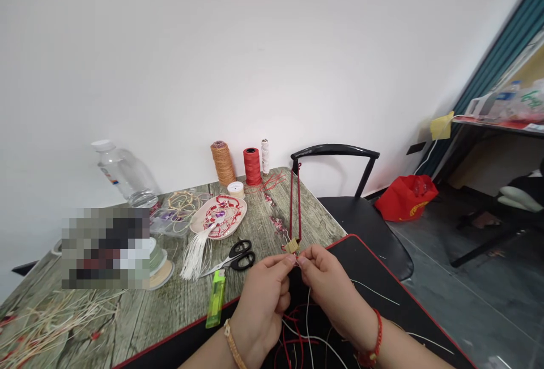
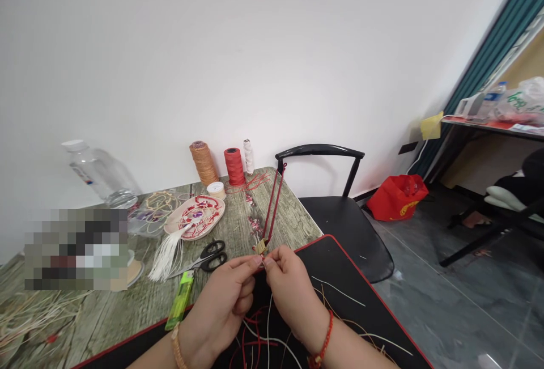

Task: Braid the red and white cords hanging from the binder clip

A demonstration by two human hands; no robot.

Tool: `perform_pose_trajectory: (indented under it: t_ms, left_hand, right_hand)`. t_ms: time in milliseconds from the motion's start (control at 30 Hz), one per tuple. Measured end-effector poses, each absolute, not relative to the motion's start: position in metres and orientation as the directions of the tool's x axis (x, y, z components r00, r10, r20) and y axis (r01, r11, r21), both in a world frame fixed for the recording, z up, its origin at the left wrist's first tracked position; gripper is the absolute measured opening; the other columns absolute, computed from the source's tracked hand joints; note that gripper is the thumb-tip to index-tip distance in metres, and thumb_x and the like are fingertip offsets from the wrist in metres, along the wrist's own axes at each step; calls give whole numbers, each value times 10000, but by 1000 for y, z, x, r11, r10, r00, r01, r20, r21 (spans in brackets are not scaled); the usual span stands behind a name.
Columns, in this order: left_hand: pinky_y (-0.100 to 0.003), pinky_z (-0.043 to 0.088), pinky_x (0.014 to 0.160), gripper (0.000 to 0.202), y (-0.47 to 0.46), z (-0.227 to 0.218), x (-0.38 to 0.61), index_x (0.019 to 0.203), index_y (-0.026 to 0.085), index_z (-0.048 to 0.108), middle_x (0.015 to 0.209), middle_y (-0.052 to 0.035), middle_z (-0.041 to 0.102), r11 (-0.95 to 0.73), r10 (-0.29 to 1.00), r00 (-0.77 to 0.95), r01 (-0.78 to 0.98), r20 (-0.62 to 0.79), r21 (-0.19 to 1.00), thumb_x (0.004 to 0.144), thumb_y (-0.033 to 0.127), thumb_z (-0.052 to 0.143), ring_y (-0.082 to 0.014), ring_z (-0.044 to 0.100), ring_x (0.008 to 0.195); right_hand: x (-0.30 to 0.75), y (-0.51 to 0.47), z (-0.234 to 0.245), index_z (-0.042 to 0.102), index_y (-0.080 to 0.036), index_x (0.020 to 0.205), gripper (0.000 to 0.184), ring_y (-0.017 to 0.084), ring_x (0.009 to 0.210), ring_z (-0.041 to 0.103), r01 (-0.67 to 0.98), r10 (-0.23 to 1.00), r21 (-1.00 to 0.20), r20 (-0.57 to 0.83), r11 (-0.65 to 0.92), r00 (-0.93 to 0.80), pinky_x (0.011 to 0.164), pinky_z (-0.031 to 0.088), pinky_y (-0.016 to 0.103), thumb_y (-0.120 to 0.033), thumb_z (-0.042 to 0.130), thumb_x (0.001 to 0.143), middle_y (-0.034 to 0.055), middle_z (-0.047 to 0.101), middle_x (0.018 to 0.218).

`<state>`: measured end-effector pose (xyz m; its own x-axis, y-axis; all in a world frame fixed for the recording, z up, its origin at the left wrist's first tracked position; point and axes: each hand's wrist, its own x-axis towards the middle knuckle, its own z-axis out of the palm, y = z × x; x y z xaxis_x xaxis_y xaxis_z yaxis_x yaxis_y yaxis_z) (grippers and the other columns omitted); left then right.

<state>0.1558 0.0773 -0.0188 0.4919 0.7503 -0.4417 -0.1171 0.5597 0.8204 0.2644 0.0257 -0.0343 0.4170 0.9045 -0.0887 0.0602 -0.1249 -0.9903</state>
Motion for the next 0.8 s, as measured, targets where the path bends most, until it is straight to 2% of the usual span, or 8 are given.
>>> perform_pose_trajectory:
  t_ms: [233,367,433,533,667,800]
  left_hand:
    - [-192,87,373,273,77,-15,155,696,180,543,416,147,268,588,735,513,-156,-444,794,621,348,745,-22,131,386]
    - [-194,84,370,289,79,-14,152,639,198,484,412,146,261,601,718,530,-144,-451,787,632,340,736,-23,126,384]
    - [-196,81,370,307,79,-13,151,617,206,454,408,145,256,602,713,535,-136,-453,787,644,338,729,-23,125,381]
    - [-196,80,370,299,80,-12,149,621,205,456,402,144,259,599,709,541,-123,-452,791,658,336,722,-24,123,379]
    - [-194,85,370,278,82,-11,149,669,197,488,400,145,267,593,712,537,-115,-453,797,666,346,722,-26,128,377]
    - [-188,81,373,260,84,-12,149,707,183,523,407,147,267,589,712,535,-103,-454,802,668,344,723,-23,119,381]
  right_hand:
    - [266,23,-29,455,-225,709,168,131,495,399,302,908,-949,52,-84,415,483,321,243,-263,456,872,-56,425,533]
    - [270,16,-21,462,-223,838,96,145,532,477,481,926,-876,154,-33,345,543,368,251,-182,398,896,-38,516,589]
    - [272,13,-16,485,-224,863,155,147,549,491,567,932,-824,199,-9,304,552,370,249,-124,368,887,-31,533,616]
    - [274,13,-12,561,-213,772,258,164,629,549,687,940,-726,240,8,242,605,399,262,-61,366,846,9,596,676]
    - [274,15,-12,672,-207,823,315,202,789,638,693,942,-720,250,26,225,731,448,303,-80,386,864,64,702,825]
    - [270,18,-13,688,-216,743,252,199,738,638,639,953,-769,194,-1,235,694,445,297,-179,482,882,46,717,791]
